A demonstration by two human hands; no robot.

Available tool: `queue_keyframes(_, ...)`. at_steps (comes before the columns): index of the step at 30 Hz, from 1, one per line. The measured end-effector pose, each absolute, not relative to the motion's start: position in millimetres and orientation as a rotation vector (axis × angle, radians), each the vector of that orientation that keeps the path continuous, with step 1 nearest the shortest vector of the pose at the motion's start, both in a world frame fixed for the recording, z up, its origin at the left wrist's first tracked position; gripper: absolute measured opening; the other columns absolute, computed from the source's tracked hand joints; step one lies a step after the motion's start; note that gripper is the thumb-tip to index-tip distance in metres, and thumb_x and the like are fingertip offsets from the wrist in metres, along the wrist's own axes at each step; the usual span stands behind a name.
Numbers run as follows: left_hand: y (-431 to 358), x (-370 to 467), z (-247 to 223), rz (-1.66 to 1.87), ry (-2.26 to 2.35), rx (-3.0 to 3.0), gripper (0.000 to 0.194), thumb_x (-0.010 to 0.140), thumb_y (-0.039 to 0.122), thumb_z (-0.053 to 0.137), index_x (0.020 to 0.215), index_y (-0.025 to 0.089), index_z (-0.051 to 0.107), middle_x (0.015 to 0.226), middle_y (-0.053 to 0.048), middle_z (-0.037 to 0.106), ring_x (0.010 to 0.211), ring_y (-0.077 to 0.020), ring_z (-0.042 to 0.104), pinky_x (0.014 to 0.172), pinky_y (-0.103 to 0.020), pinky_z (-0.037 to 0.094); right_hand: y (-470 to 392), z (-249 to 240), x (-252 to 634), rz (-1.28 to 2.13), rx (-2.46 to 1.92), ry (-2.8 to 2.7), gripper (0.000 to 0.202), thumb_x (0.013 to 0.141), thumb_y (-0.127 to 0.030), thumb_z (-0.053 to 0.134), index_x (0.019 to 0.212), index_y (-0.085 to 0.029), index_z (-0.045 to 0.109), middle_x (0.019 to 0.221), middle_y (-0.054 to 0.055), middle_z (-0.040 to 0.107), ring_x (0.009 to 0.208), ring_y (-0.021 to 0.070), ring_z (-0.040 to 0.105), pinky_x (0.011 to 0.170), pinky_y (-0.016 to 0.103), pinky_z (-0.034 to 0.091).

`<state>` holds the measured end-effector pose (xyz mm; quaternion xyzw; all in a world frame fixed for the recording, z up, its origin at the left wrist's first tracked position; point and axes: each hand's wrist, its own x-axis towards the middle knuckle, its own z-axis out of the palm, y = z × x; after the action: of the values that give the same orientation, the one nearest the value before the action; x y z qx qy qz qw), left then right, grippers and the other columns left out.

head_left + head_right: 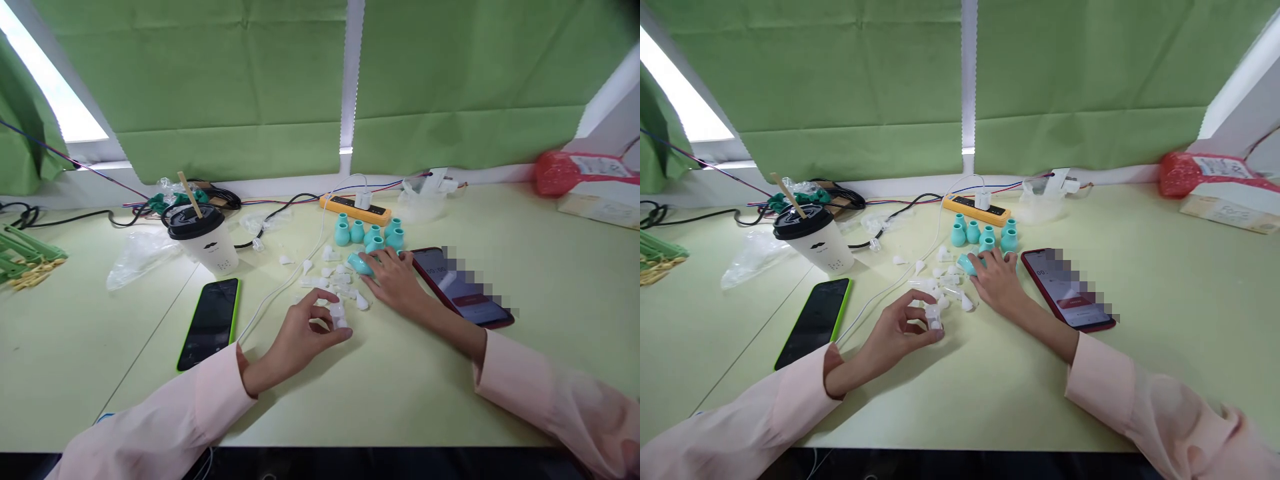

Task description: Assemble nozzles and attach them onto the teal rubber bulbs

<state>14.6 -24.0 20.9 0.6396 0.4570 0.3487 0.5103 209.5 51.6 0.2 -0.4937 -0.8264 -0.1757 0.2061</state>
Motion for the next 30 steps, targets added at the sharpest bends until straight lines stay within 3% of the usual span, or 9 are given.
queue_keyframes(3,-28,14,28,0.834,1.088,1.669,0.033,0.069,0.025,0.059,0.101,0.02,0.05,0.076,0.0,0.055,0.068,-0.0107,0.052,0.061,-0.021,0.046,38,14,211,-0.347,-1.222,-2.184,0.031,0.075,-0.022,0.048,0.106,-0.017,0.05,0.1,0.012,0.051,0.092,0.0261,0.045,0.075,0.043,0.031)
queue_keyframes(7,-30,11,32,0.793,1.043,1.788,0.036,0.078,0.023,0.048,0.114,0.024,0.048,0.092,-0.003,0.054,0.083,-0.0135,0.051,0.069,-0.024,0.047,9,28,215,0.323,-0.97,-1.996,0.033,0.066,-0.017,0.054,0.098,-0.022,0.05,0.092,0.007,0.047,0.086,0.0204,0.048,0.063,0.03,0.045)
queue_keyframes(11,-31,10,34,0.716,1.065,1.837,0.038,0.084,0.026,0.038,0.121,0.023,0.041,0.09,-0.005,0.055,0.075,-0.0132,0.052,0.066,-0.025,0.046,-12,21,219,1.021,-0.912,-1.818,0.032,0.064,-0.011,0.046,0.095,-0.022,0.046,0.09,0.004,0.047,0.069,0.0148,0.051,0.049,0.024,0.046)
queue_keyframes(14,-33,11,34,0.728,1.065,1.839,0.036,0.081,0.027,0.043,0.116,0.021,0.043,0.088,-0.004,0.054,0.074,-0.0126,0.051,0.067,-0.025,0.046,-18,14,218,1.256,-0.996,-1.772,0.031,0.064,-0.009,0.042,0.092,-0.022,0.045,0.083,0.001,0.046,0.057,0.0103,0.048,0.047,0.023,0.044)
queue_keyframes(19,-31,12,28,0.757,1.073,1.775,0.026,0.079,0.03,0.049,0.101,0.019,0.055,0.088,-0.004,0.056,0.074,-0.0131,0.051,0.063,-0.024,0.045,-23,15,215,1.148,-1.031,-1.859,0.026,0.067,-0.013,0.049,0.091,-0.022,0.044,0.082,0.001,0.046,0.065,0.012,0.048,0.052,0.022,0.043)
queue_keyframes(24,-26,12,23,0.77,0.971,1.574,0.029,0.075,0.03,0.054,0.099,0.015,0.057,0.085,-0.005,0.057,0.065,-0.0108,0.052,0.06,-0.024,0.047,-27,13,215,1.015,-1.038,-1.931,0.023,0.073,-0.024,0.054,0.094,-0.021,0.044,0.077,0.0,0.049,0.05,0.0081,0.047,0.042,0.02,0.041)
queue_keyframes(30,-24,12,25,0.849,0.892,1.421,0.025,0.071,0.026,0.06,0.091,0.011,0.057,0.07,-0.003,0.057,0.062,-0.0117,0.054,0.059,-0.025,0.046,-26,11,213,0.627,-1.063,-2.093,0.022,0.072,-0.027,0.054,0.092,-0.023,0.046,0.078,0.001,0.057,0.064,0.0136,0.055,0.052,0.023,0.044)
